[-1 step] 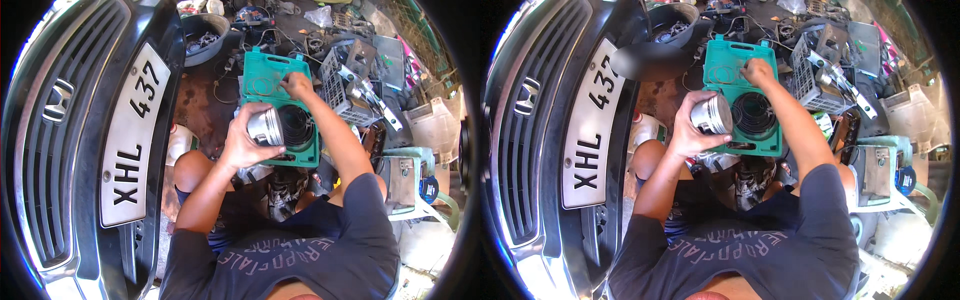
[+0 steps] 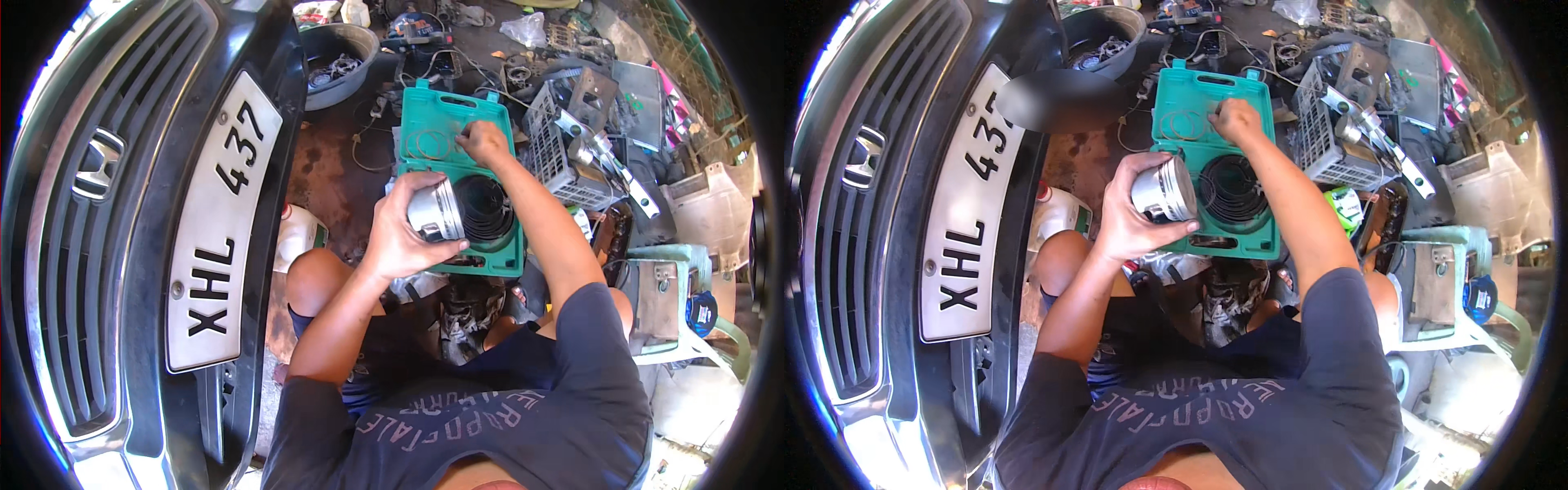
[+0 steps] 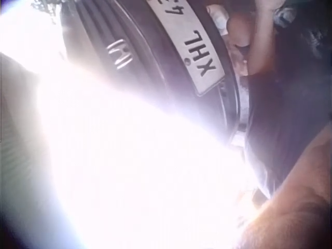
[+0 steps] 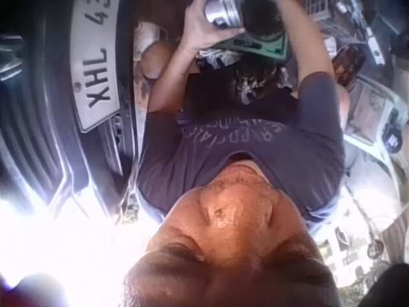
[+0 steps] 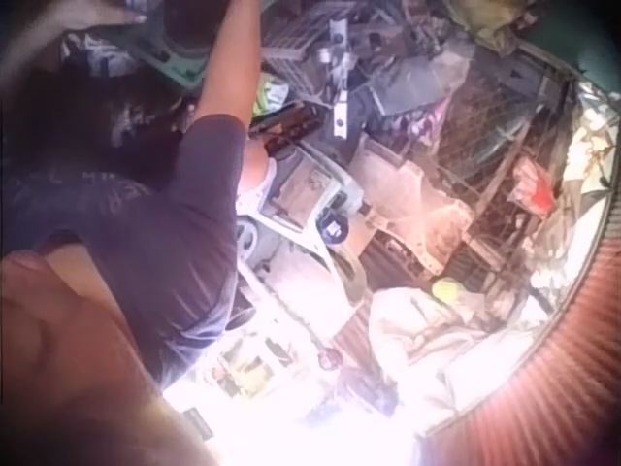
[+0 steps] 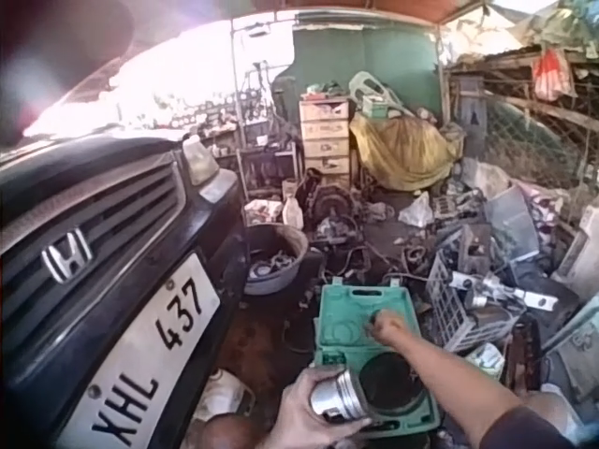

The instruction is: The recorder is inspecting and cleaning a car engine piston, manipulating the rings and checking the connecting rod.

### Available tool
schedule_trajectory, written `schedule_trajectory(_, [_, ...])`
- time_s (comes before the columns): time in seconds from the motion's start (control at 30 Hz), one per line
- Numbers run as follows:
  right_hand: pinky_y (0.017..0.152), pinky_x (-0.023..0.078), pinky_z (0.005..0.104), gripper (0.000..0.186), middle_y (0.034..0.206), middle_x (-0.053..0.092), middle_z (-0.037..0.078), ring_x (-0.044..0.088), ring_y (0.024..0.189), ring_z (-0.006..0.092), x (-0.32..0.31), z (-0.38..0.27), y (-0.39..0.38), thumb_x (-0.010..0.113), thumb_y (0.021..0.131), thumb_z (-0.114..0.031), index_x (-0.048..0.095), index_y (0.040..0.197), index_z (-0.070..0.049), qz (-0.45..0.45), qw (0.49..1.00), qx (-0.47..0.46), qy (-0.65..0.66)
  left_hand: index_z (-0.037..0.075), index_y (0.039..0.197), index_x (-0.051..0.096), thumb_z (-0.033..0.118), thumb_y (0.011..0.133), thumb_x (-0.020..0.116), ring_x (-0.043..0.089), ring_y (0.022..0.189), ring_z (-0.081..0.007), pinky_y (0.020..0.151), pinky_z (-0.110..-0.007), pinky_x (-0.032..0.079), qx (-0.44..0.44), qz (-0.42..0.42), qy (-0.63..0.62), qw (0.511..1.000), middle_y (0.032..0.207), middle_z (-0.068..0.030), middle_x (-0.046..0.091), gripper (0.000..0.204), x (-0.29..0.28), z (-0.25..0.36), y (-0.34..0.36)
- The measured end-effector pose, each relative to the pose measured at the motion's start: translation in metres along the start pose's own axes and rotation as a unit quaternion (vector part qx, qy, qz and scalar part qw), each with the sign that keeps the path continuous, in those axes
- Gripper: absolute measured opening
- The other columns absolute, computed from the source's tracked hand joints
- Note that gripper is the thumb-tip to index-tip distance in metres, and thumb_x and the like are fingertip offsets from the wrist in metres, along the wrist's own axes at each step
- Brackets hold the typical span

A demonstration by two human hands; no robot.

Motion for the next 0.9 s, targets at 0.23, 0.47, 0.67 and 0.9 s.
schedule_trajectory(0.23, [0.076, 0.051, 0.0409, 0.021, 0.089, 0.066, 0.018, 0.064, 0.086, 0.0335, 0.023, -0.017, 0.018, 0.065, 0.072, -0.024, 0.07, 0.083, -0.007, -0.012, 0.995, 0.066, -0.071, 0.004, 0.114, 0.048, 0.012, 0.051, 0.084, 0.058, 0.102, -0.034, 0.088, -0.037, 0.047, 0.027, 0.063, 0.121, 0.99, 0.112, -0.0164, 0.057, 0.073, -0.009, -0.002, 0.003])
schedule_trajectory(0.47, [0.074, 0.051, 0.0431, 0.024, 0.09, 0.065, 0.02, 0.063, 0.087, 0.0362, 0.041, -0.016, 0.023, 0.061, 0.075, -0.025, 0.069, 0.084, -0.004, 0.022, 0.996, 0.021, -0.079, 0.003, 0.115, 0.048, 0.014, 0.051, 0.085, 0.058, 0.103, -0.032, 0.089, -0.037, 0.047, 0.019, 0.081, 0.118, 0.99, 0.113, -0.0159, 0.056, 0.074, -0.015, -0.015, 0.005])
schedule_trajectory(0.67, [0.073, 0.05, 0.0442, 0.029, 0.089, 0.064, 0.021, 0.062, 0.086, 0.0374, 0.057, -0.008, 0.021, 0.061, 0.077, -0.029, 0.066, 0.081, -0.001, -0.005, 0.998, -0.003, -0.069, 0.0, 0.118, 0.044, 0.017, 0.054, 0.088, 0.057, 0.095, -0.0172, 0.084, -0.032, 0.047, -0.021, 0.099, 0.022, 0.995, 0.106, -0.0126, 0.057, 0.08, -0.02, -0.014, 0.004])
schedule_trajectory(0.9, [0.066, 0.052, 0.0391, 0.027, 0.084, 0.065, 0.018, 0.064, 0.072, 0.0312, 0.042, -0.005, 0.026, 0.064, 0.081, -0.022, 0.062, 0.097, 0.0, -0.006, 0.998, 0.042, 0.036, -0.001, 0.118, 0.043, 0.016, 0.055, 0.087, 0.054, 0.094, -0.0164, 0.087, -0.03, 0.044, -0.086, 0.147, -0.069, 0.983, 0.104, -0.0106, 0.055, 0.079, -0.029, -0.024, 0.01])
Point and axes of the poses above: each hand's wrist, its own y-axis towards the middle knuckle, its own x-axis out of the palm, z = x × y, the point moved 1 cm from there along y, towards the middle knuckle
